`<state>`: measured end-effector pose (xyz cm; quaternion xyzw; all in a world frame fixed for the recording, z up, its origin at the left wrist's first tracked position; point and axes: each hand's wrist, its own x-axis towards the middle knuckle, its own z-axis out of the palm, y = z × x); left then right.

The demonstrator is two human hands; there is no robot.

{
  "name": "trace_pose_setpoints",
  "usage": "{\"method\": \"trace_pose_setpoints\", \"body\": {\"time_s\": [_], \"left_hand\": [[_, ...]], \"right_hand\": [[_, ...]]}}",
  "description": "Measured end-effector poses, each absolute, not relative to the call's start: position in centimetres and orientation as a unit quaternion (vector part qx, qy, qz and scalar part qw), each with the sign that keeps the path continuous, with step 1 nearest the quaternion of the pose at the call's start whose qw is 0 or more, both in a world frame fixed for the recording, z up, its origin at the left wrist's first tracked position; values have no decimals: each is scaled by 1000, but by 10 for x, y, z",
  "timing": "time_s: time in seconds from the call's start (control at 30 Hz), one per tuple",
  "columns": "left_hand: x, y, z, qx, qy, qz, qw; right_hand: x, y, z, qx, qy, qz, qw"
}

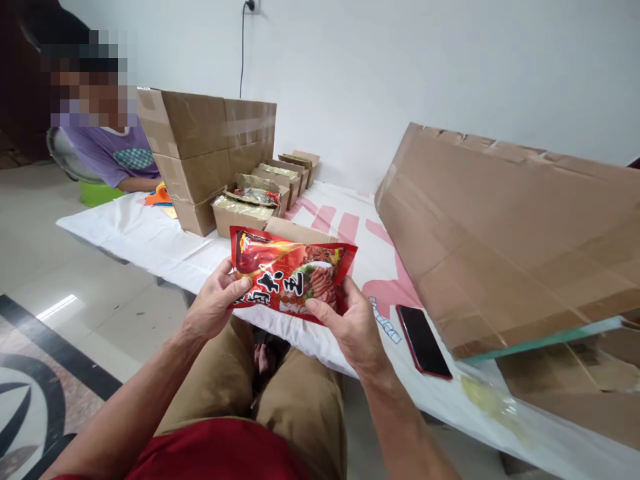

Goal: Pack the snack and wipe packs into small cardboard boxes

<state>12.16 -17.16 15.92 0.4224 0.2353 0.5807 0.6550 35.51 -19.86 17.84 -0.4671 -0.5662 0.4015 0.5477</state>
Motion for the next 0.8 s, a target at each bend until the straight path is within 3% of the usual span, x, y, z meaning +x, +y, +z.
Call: {"method": "trace_pose_setpoints", "body": {"time_s": [0.4,0.57,0.8], "left_hand": [[142,-160,199,493,184,581,621],[133,-154,189,502,185,581,613],[98,-158,187,519,226,638,521]], "right_hand": [[371,-205,201,-454,-557,293,631],[362,-208,201,-448,-549,248,661],[326,-191,196,-405,-558,255,679]]}}
